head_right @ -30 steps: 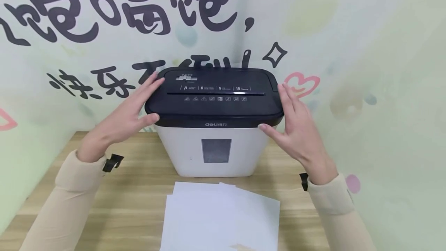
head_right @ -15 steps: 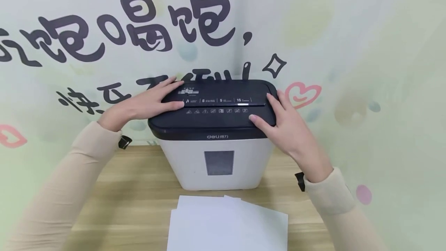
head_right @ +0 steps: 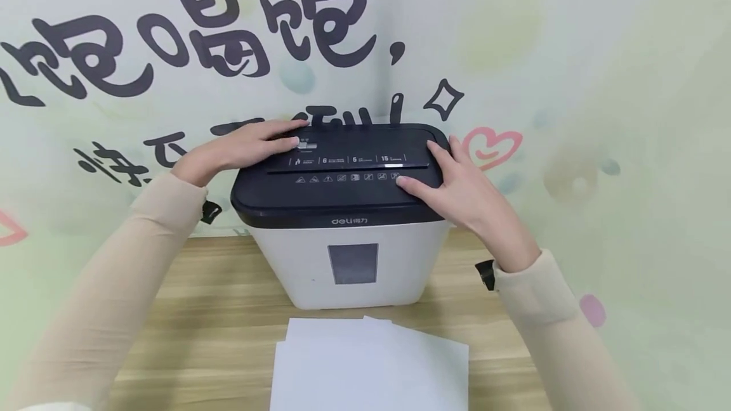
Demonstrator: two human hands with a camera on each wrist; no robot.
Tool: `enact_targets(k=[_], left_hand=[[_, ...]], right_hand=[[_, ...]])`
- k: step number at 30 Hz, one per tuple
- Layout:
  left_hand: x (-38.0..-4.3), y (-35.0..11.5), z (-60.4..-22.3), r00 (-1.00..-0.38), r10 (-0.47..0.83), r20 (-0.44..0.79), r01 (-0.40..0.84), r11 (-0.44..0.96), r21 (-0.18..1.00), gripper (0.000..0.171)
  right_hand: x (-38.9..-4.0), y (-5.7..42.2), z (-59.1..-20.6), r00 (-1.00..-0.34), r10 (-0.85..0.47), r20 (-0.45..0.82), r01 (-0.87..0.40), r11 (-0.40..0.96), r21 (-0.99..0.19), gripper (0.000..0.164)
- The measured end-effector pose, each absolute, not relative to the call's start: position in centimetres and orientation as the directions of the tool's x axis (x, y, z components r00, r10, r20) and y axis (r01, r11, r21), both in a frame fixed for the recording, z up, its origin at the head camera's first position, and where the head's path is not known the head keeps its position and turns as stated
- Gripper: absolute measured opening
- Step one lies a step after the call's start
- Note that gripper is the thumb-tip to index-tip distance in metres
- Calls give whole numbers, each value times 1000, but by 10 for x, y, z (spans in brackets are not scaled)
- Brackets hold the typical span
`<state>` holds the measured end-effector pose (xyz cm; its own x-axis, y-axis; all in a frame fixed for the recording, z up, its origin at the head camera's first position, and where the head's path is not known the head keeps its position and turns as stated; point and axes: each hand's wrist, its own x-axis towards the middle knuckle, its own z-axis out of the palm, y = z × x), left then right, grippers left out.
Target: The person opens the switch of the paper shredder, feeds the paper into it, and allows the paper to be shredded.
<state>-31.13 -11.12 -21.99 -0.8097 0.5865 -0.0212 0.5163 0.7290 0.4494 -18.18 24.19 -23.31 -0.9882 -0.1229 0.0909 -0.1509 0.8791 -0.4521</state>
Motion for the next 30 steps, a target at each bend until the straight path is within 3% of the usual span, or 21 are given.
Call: enact_targets(k=[7, 12, 21, 30], left_hand=[[-328, -115, -231, -811, 585, 21, 456, 608, 650, 55], [-332, -114, -234, -825, 563, 40, 422, 569, 706, 54], [-335, -108, -228, -876, 481, -34, 292, 585, 756, 56], [-336, -103, -230, -895, 446, -6, 309, 629, 713, 55]], right_hand=[[-185, 239, -235, -990, -110, 85, -137, 873, -469, 95], [-187, 239, -238, -987, -114, 110, -153, 867, -474, 91], [-188, 240, -239, -980, -115, 163, -180, 863, -473, 86], [-189, 239, -241, -979, -116, 167, -181, 870, -458, 85]])
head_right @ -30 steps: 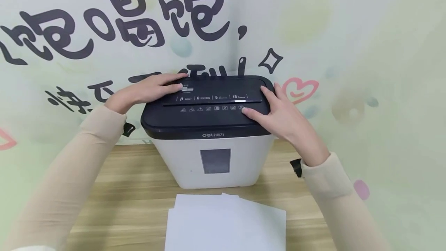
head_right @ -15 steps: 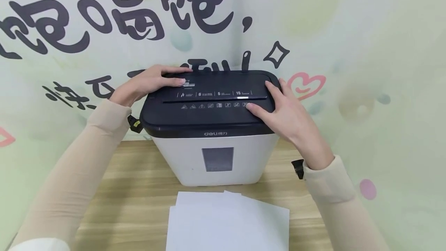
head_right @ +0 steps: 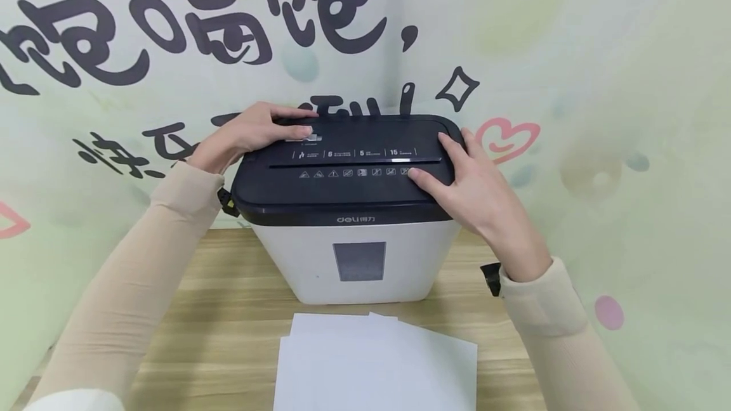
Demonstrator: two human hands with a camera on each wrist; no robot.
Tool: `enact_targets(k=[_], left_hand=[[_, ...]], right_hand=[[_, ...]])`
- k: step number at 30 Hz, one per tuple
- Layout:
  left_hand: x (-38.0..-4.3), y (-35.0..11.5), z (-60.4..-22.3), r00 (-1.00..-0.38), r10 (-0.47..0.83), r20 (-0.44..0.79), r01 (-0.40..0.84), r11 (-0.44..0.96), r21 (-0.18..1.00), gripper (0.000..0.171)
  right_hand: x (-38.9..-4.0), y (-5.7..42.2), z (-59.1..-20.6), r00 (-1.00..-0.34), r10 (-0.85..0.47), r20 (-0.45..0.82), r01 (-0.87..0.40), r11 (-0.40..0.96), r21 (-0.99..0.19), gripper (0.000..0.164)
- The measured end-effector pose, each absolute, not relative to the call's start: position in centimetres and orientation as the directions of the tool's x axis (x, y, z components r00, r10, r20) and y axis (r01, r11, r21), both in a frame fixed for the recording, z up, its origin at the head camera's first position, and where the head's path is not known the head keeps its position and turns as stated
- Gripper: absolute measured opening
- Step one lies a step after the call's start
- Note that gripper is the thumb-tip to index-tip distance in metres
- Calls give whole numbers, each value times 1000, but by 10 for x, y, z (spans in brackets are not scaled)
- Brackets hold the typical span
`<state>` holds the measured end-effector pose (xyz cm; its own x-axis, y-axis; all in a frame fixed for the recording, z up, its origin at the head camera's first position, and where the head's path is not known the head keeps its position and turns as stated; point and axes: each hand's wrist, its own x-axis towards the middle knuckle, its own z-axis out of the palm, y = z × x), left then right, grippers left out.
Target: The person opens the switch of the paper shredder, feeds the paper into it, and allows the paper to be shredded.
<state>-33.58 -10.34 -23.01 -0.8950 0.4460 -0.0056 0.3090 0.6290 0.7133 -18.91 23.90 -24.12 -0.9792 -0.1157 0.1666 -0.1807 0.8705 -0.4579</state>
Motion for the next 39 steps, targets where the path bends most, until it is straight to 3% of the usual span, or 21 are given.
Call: enact_targets(k=[8, 15, 21, 23, 27, 29, 32, 39], left_hand=[[-323, -111, -238, -899, 432, 74, 353, 612, 707, 57], [-316, -115, -246, -917, 384, 107, 300, 489, 819, 50], [-306, -113, -261, -951, 297, 86, 163, 246, 955, 41], [-299, -115, -268, -953, 289, 85, 108, 64, 992, 40], [-282, -114, -281, -946, 291, 143, 52, -300, 953, 41], [-275, -111, -284, -939, 290, 187, 63, -388, 919, 43], [-271, -108, -287, -939, 264, 220, 108, -381, 918, 47], [-258, -124, -305, -943, 236, 235, 202, -157, 967, 58]], right_hand=[[-189, 236, -244, -977, -117, 176, -187, 864, -467, 82], [-187, 234, -247, -974, -104, 199, -191, 848, -493, 79], [-175, 237, -257, -969, -28, 245, -171, 792, -586, 72], [-172, 237, -260, -965, -6, 263, -173, 770, -615, 68], [-170, 237, -262, -948, 24, 318, -195, 747, -636, 61], [-168, 238, -263, -937, 36, 347, -210, 738, -642, 58], [-164, 241, -266, -927, 42, 373, -227, 731, -644, 55], [-145, 252, -281, -924, -16, 381, -290, 679, -674, 55]])
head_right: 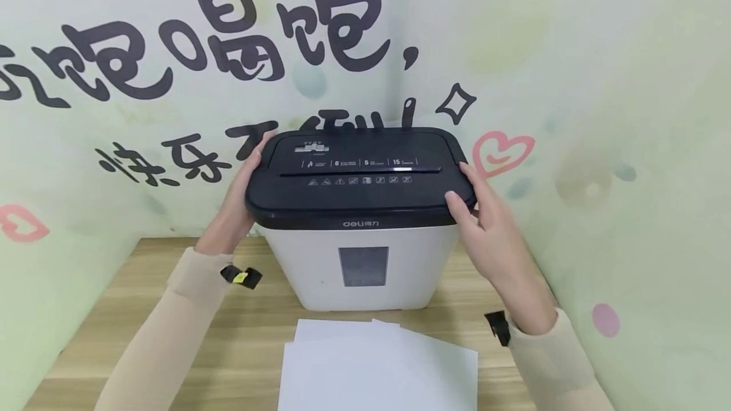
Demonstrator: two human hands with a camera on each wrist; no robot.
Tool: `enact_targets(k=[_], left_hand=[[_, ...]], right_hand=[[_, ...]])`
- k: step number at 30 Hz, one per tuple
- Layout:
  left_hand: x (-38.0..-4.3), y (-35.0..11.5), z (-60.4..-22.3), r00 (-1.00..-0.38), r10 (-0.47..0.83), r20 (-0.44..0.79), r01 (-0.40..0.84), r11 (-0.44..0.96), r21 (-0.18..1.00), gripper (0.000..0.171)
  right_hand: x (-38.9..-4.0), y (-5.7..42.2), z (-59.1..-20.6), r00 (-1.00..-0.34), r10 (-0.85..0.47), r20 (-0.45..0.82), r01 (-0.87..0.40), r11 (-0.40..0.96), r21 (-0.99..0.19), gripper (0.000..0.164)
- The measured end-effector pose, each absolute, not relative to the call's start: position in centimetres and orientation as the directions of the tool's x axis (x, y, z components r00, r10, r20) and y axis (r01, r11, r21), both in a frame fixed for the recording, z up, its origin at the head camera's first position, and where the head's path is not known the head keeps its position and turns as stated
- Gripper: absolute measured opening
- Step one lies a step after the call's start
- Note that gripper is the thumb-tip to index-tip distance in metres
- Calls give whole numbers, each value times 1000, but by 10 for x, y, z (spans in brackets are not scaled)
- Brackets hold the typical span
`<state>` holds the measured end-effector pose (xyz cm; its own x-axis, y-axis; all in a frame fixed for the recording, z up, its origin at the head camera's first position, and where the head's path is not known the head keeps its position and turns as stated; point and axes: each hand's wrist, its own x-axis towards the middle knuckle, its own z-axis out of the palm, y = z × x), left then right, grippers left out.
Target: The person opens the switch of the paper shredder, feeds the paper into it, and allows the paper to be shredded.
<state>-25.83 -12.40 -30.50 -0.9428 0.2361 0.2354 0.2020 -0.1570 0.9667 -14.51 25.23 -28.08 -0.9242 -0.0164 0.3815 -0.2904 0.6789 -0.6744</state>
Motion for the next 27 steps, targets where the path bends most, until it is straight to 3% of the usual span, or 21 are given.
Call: enact_targets(k=[4, 7, 11, 14, 22, 27], left_hand=[[-233, -137, -324, -914, 233, 333, 333, -41, 942, 61], [-206, -149, -348, -888, 261, 380, 425, 147, 893, 63], [-173, -161, -383, -845, 319, 429, 525, 346, 778, 64], [-157, -166, -400, -819, 340, 462, 569, 390, 724, 60], [-135, -178, -416, -838, 333, 433, 546, 483, 685, 45], [-121, -175, -435, -881, 313, 355, 470, 502, 726, 40]], right_hand=[[-128, 265, -294, -924, -79, 375, -318, 706, -633, 69], [-115, 276, -307, -931, -111, 347, -308, 749, -586, 79], [-101, 287, -326, -954, -109, 280, -255, 787, -562, 83], [-94, 291, -340, -961, -113, 251, -237, 801, -550, 84], [-81, 288, -364, -985, -118, 125, -168, 819, -549, 83], [-72, 281, -387, -994, -95, 59, -111, 811, -574, 87]])
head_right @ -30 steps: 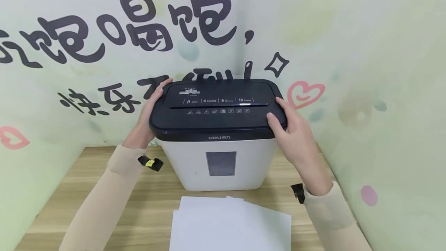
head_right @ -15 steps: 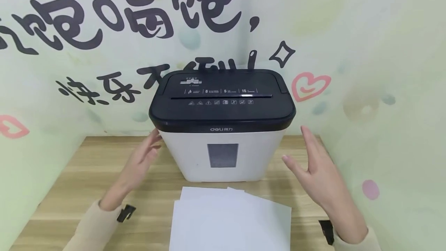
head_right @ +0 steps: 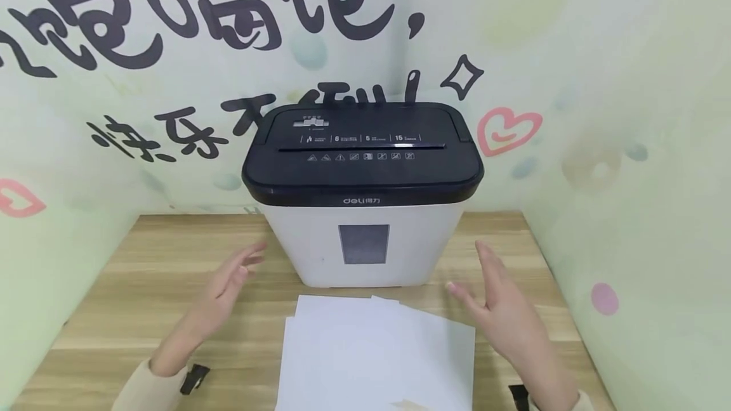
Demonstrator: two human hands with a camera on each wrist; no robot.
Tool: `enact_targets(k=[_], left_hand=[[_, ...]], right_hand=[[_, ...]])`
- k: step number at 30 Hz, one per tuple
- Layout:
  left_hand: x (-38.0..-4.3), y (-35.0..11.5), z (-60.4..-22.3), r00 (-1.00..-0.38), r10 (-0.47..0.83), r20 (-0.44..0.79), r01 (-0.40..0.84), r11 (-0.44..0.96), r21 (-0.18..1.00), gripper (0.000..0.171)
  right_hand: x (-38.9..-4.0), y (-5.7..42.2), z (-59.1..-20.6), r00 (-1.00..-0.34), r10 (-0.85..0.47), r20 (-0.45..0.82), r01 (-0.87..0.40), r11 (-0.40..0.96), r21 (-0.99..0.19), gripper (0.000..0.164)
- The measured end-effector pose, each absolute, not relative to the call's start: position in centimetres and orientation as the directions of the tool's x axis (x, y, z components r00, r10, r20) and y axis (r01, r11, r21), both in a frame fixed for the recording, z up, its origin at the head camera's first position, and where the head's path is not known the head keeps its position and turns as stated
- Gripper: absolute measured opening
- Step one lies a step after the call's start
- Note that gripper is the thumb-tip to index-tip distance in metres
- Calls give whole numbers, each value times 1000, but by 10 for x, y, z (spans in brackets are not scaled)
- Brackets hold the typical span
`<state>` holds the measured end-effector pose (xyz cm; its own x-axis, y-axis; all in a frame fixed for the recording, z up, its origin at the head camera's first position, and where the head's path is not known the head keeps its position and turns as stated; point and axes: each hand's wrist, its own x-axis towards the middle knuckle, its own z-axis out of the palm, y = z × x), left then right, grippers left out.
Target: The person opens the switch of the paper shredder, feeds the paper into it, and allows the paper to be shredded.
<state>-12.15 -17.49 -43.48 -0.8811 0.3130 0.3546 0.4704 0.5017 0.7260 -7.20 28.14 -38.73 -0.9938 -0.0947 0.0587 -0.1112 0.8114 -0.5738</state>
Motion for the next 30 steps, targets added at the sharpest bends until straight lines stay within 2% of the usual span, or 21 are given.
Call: enact_targets(k=[4, 7, 12, 14, 18, 21, 26, 30], left_hand=[[-103, -167, -459, -957, 257, 133, 248, 491, 835, 41], [-90, -161, -473, -973, 231, -3, 104, 448, 888, 43], [-81, -155, -485, -976, 210, -53, 34, 389, 920, 40], [-81, -153, -487, -976, 203, -85, -9, 351, 936, 42], [-83, -151, -490, -962, 224, -159, -109, 221, 969, 51], [-82, -152, -490, -950, 243, -198, -169, 133, 977, 57], [-77, -155, -487, -913, 305, -270, -268, 51, 962, 68], [-74, -155, -487, -894, 338, -293, -315, -12, 949, 71]], right_hand=[[-62, 269, -415, -999, -53, 7, -47, 786, -616, 89], [-56, 259, -435, -999, -39, -4, -27, 756, -654, 87], [-52, 246, -456, -1000, -27, 8, -25, 724, -690, 81], [-51, 242, -460, -1000, -30, -3, -18, 675, -737, 77], [-52, 234, -466, -995, -48, -82, 41, 559, -828, 73], [-54, 228, -469, -981, -41, -190, 144, 502, -853, 71], [-55, 224, -475, -920, -46, -389, 371, 221, -902, 67], [-56, 224, -479, -890, -140, -433, 440, -20, -898, 67]])
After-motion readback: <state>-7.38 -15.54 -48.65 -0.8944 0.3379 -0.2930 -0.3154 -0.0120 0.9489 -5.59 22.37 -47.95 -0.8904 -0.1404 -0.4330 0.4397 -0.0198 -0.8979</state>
